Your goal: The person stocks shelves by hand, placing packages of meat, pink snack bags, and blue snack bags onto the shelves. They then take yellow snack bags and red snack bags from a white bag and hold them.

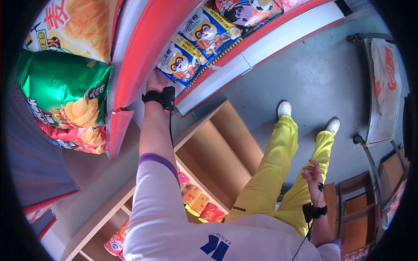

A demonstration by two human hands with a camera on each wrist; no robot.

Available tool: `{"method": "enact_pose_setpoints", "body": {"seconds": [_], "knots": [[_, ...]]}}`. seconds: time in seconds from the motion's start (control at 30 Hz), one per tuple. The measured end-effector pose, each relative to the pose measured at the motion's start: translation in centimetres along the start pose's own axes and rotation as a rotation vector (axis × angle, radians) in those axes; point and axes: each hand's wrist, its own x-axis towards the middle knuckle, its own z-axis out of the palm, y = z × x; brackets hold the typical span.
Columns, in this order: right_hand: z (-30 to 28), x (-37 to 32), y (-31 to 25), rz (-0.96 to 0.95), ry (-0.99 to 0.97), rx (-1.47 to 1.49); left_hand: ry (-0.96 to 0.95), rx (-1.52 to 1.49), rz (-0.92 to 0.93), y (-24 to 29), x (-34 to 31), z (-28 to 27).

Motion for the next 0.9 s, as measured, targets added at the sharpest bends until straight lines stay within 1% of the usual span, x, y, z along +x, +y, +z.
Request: {"method": "enact_pose_setpoints", "body": {"seconds": [0.03,0.1,0.17,0.23,0.27,0.33,0.37,0.43,0.57,0.63,0.7,0.77,0.83,0.9], "knots": [[-0.4,0.3,-0.1,0.004,0.000,-0.001,0.002,0.000,-0.003,0.1,0.2,0.3],[-0.8,0.6,-0.4,0.013,0.014,-0.001,0.007,0.127,0.007,0.6,0.3,0.9],[-1.0,0.7,-0.7,0.023,0.026,0.028,0.031,0.147,0.012,0.8,0.1,1.4],[-1.4,0.9,-0.6,0.016,0.041,0.038,0.249,0.328,0.095,0.5,0.3,1.4],[-1.6,1.0,-0.4,0.020,0.043,0.048,0.243,0.337,0.093,0.3,0.6,1.1],[-2.2,1.1,0.1,-0.010,0.034,0.035,0.194,0.217,0.073,0.0,0.9,0.6],[-2.3,1.1,0.5,-0.004,0.031,0.042,0.194,0.226,0.069,-0.1,0.9,0.4],[-2.7,1.3,0.9,-0.006,0.044,0.062,0.080,0.167,0.053,-0.2,0.9,0.4],[-3.2,0.8,1.3,0.013,0.078,0.058,0.081,0.169,0.098,-0.4,-1.5,0.9],[-3.4,0.5,1.4,0.021,0.097,0.082,0.398,0.228,0.057,-1.0,-3.9,1.6],[-3.8,0.1,1.6,-0.018,0.104,0.097,0.547,0.219,0.049,-2.5,-5.9,0.4],[-4.2,-0.4,1.6,-0.075,0.085,0.144,0.697,0.329,0.088,-4.2,-10.2,3.3],[-5.1,-0.7,2.3,-0.144,0.054,0.093,0.734,0.466,0.050,-7.0,-12.5,1.9],[-6.1,-1.1,3.5,-0.206,0.066,0.114,0.703,0.583,0.118,-10.0,-16.5,4.6]]}}
